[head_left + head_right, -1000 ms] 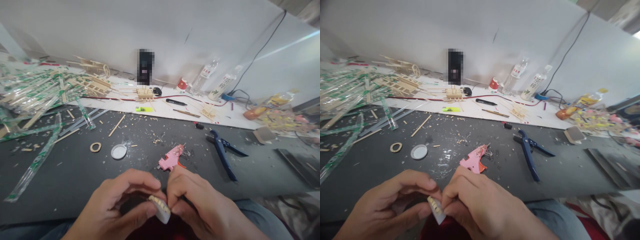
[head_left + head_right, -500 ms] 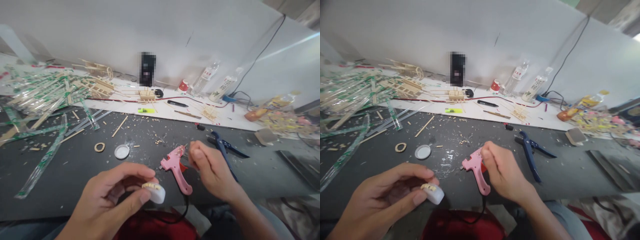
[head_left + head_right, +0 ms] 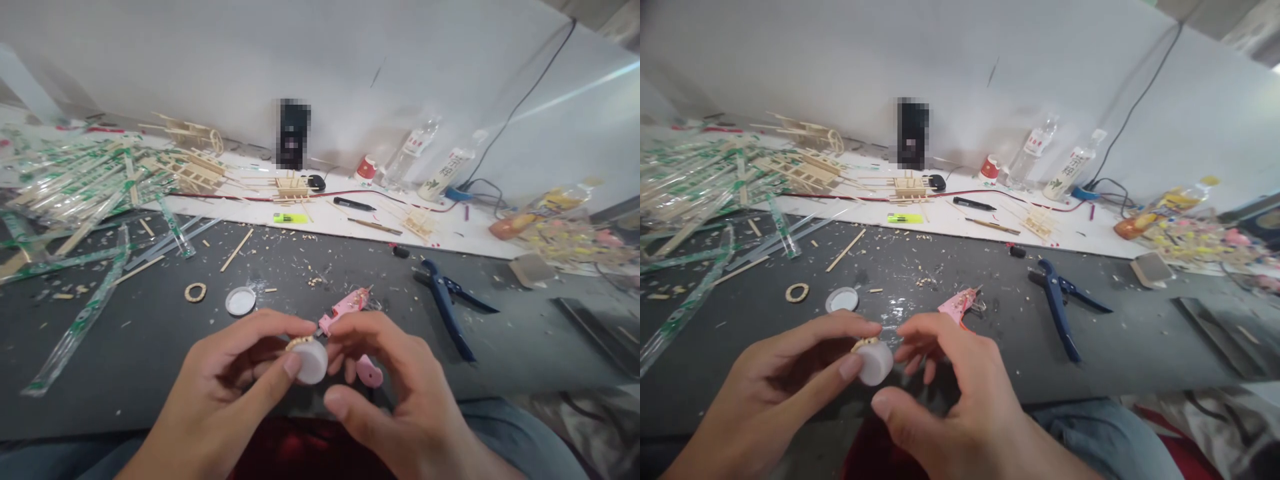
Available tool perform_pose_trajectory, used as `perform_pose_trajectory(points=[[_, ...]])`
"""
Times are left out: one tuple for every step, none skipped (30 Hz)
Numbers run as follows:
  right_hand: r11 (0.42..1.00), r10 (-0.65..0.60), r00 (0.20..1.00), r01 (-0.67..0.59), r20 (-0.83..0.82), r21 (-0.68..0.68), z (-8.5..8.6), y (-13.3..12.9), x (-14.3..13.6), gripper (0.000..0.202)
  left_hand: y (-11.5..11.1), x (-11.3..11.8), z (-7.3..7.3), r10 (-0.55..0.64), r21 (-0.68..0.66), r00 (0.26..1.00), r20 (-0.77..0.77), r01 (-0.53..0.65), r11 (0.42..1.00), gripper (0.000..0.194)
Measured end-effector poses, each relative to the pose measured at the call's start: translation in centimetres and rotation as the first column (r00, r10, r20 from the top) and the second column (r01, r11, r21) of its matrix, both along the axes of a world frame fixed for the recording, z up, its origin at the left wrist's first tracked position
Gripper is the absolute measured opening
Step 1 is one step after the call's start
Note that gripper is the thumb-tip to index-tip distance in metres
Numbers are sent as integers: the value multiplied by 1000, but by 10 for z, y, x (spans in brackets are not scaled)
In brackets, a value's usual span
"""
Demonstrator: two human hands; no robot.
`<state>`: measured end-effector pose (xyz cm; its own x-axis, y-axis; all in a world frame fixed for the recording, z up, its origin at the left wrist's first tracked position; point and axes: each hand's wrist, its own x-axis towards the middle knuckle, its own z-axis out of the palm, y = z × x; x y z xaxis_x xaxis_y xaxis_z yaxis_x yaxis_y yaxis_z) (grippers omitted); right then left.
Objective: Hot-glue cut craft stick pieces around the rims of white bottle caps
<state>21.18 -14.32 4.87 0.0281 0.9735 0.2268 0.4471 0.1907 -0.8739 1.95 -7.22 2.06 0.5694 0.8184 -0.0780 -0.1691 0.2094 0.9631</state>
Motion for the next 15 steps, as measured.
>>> perform_pose_trajectory(points=[[1000,-12,1000,12,-21,0,0,1,-4,31,0,1,0,-4,17,1000,-7,4,1000,18],[1000,-29,999,29,-36,4,-1,2,-6,27,0,1,1,-9,25,1000,-12,10,1000,17],[999,-45,998,45,-44,10,-2,3,-8,23,0,2,1,-14,16,1000,-18,15,1000,17],[998,-57,997,57,-49,10,-2,5,-8,19,-1,2,1,-21,1,1000,-23,21,1000,15],[998,-65,996,66,-52,2,-3,6,-8,17,-2,3,1,-22,-20,999,-30,21,1000,13],[997,-73,996,73,-50,-11,-3,7,-8,16,-2,3,1,-21,-41,999,-41,19,999,11],[996,-82,996,81,-45,-24,-3,8,-7,15,-3,4,1,-14,-54,999,-51,11,998,10],[995,-90,995,89,-37,-37,-2,9,-7,14,-3,4,0,-5,-58,998,-60,1,998,9],[994,-94,995,92,-32,-53,-2,9,-7,13,-3,4,0,2,-55,997,-71,-6,998,8],[994,-95,995,93,-29,-65,-1,9,-8,12,-3,5,0,2,-50,997,-80,-6,999,7],[993,-92,995,90,-28,-74,-1,9,-8,11,-3,5,0,-2,-46,996,-89,-2,999,7],[993,-85,996,82,-25,-85,-1,9,-9,10,-3,5,0,-8,-34,995,-97,4,999,7],[993,-73,997,71,-18,-92,-1,9,-8,9,-2,5,0,0,-14,993,-115,-2,1000,7],[993,-63,998,63,7,-97,-1,9,-7,7,-1,5,1,21,16,990,-136,-19,1000,7],[994,-56,996,61,63,-87,-2,9,-5,5,-1,4,1,56,55,986,-159,-48,997,7]])
